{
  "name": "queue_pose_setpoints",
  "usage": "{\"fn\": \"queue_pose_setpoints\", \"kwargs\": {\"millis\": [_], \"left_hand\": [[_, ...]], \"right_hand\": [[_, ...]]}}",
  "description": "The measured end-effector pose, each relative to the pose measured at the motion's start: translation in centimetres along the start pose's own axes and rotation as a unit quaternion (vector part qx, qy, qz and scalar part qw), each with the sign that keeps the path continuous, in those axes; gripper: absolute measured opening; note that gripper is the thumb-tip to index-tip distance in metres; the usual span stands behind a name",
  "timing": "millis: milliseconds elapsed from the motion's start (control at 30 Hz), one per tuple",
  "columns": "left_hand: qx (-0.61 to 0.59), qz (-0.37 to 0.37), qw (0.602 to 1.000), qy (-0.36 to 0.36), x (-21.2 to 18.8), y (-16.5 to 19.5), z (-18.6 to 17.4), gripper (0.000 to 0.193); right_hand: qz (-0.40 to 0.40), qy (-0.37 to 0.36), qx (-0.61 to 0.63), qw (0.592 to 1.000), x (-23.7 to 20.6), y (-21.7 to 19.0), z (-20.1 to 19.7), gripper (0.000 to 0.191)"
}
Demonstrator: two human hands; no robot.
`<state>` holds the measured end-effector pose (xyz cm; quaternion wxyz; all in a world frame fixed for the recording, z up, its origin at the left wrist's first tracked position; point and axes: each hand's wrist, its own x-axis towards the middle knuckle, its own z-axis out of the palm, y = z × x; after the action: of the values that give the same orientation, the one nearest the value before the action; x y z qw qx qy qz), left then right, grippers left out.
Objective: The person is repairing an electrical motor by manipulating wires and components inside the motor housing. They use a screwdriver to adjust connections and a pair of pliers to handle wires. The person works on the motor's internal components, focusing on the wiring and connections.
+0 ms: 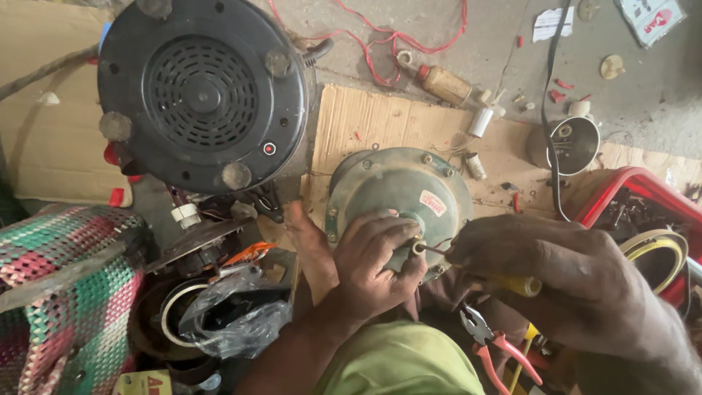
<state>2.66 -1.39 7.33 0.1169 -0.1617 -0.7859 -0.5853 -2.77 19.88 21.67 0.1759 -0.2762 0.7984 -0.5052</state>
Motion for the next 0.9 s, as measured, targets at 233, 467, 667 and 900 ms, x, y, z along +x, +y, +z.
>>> {"fn": "queue_pose_setpoints", "kwargs": {"millis": [233,467,667,900], "left_hand": [[0.024,-0.02,0.999,-0.018,-0.3,0.3,-0.3,0.04],[0.008,-0.015,1.0,-0.02,-0.2,0.2,-0.4,0.039],[0.023,-0.012,1.0,0.011,0.0,0.4,0.2,0.036],[0.011,-0.002,1.0,0.018,0.2,0.2,0.4,0.037]], "right_hand": [[-0.007,-0.05,0.021,0.998,0.7,-0.7,-1.0,0.036],[-0.032,-0.028,0.06,0.997,0.4,-0.6,-1.0,0.045],[-0.007,-0.013,0.008,1.0,0.5,-1.0,-1.5,0.039],[-0.02,-0.044,-0.052,0.997,0.1,-0.1,-1.2,0.034]]}}
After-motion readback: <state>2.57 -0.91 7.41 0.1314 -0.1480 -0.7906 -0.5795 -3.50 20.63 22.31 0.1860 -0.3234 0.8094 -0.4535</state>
